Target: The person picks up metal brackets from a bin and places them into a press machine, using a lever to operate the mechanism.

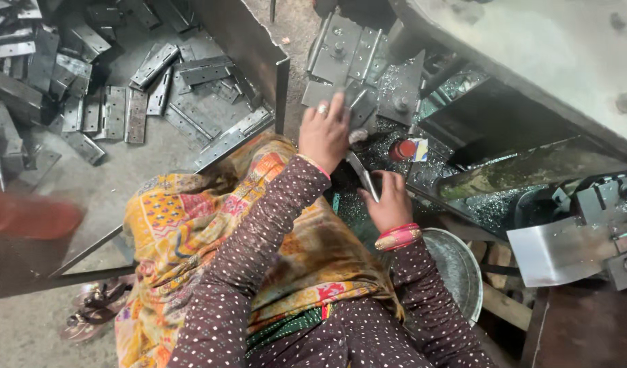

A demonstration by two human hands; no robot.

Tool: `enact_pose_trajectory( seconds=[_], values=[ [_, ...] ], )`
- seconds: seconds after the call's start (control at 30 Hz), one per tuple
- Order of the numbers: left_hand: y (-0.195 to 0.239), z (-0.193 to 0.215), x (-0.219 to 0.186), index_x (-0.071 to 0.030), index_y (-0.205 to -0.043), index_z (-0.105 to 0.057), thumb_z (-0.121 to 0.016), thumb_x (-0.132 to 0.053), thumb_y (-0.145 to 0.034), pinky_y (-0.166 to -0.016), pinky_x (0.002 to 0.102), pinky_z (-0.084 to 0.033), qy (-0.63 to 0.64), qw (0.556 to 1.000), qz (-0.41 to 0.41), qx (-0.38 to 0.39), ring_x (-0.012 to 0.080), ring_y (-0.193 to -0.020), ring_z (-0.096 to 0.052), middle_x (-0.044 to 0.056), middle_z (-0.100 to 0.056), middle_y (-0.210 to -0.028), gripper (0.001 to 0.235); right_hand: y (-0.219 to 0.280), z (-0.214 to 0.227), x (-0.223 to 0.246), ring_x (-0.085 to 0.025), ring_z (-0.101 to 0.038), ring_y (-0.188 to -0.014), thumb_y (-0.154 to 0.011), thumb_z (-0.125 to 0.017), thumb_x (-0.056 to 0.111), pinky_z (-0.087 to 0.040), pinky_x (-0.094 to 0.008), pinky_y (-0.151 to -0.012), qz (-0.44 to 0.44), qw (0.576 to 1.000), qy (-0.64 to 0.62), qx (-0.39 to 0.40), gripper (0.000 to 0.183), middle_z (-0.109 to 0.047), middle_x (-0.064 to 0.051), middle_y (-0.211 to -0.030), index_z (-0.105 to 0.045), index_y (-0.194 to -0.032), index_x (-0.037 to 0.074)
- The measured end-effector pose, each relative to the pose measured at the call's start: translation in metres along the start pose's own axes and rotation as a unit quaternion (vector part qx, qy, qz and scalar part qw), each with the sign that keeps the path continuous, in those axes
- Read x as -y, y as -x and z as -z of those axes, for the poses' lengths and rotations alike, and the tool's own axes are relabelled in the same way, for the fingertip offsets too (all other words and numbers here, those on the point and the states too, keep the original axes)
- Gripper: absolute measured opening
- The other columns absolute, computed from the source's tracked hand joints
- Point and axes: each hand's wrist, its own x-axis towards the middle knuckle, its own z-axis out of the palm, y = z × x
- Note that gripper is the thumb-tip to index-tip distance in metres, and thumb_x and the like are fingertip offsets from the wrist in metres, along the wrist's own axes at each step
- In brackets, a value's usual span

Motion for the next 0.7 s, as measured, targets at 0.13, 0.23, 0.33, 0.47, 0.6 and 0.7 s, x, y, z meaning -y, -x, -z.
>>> enact_pose_trajectory(
  seconds=[0.13,0.23,0.33,0.47,0.6,0.7],
  values=[
    [0.014,0.011,-0.012,0.001,-0.116,-0.071,-0.063,-0.048,-0.089,-0.116,0.058,-0.030,-0.006,1.000,-0.012,0.013,0.0326,-0.135,-0.050,0.015,-0.058,-0.141,0.057,-0.005,-0.004,-0.001,-0.042,-0.064,-0.112,-0.082,-0.081,0.041,-0.053,-0.050,-0.088,0.003,0.998,-0.003,0.062,0.066,-0.065,-0.019,-0.125,-0.051,-0.133,0.011],
    [0.027,0.010,-0.025,-0.003,-0.118,-0.071,-0.060,-0.030,-0.091,-0.120,0.061,-0.028,-0.023,0.999,-0.035,-0.005,0.0316,-0.138,-0.050,0.014,-0.059,-0.141,0.040,-0.015,-0.001,0.001,-0.044,-0.068,-0.104,-0.083,-0.077,0.050,-0.054,-0.052,-0.086,-0.068,0.985,0.018,0.160,0.076,-0.071,-0.022,-0.112,-0.044,-0.141,0.013],
    [0.011,-0.008,-0.022,0.001,-0.121,-0.070,-0.058,-0.032,-0.096,-0.118,0.061,-0.029,-0.033,0.998,-0.018,-0.044,0.0319,-0.138,-0.049,0.017,-0.058,-0.142,0.044,-0.020,-0.002,0.001,-0.047,-0.070,-0.093,-0.083,-0.076,0.056,-0.055,-0.055,-0.079,-0.070,0.977,0.055,0.196,0.084,-0.073,-0.025,-0.100,-0.039,-0.143,0.011],
    [-0.023,-0.028,-0.015,-0.002,-0.123,-0.069,-0.056,-0.023,-0.094,-0.117,0.059,-0.031,-0.034,0.999,0.004,-0.025,0.0298,-0.139,-0.049,0.014,-0.058,-0.142,0.038,-0.017,-0.009,-0.010,-0.050,-0.070,-0.087,-0.083,-0.076,0.054,-0.055,-0.057,-0.075,-0.055,0.978,0.070,0.188,0.083,-0.073,-0.027,-0.092,-0.039,-0.143,0.010],
    [-0.025,-0.034,-0.017,-0.001,-0.126,-0.067,-0.054,-0.019,-0.092,-0.116,0.057,-0.031,-0.024,0.999,0.016,-0.023,0.0294,-0.138,-0.049,0.013,-0.058,-0.142,0.041,0.007,-0.043,-0.037,-0.050,-0.070,-0.085,-0.085,-0.077,0.052,-0.055,-0.058,-0.072,-0.074,0.983,0.059,0.159,0.074,-0.072,-0.027,-0.090,-0.043,-0.135,0.009],
    [-0.025,-0.029,-0.017,-0.002,-0.123,-0.068,-0.053,-0.018,-0.093,-0.117,0.056,-0.031,-0.025,0.999,0.013,-0.019,0.0297,-0.139,-0.049,0.013,-0.059,-0.138,0.038,0.030,-0.071,-0.053,-0.050,-0.069,-0.084,-0.086,-0.077,0.049,-0.054,-0.059,-0.072,-0.109,0.981,0.052,0.149,0.065,-0.072,-0.028,-0.088,-0.047,-0.129,0.009]
  ],
)
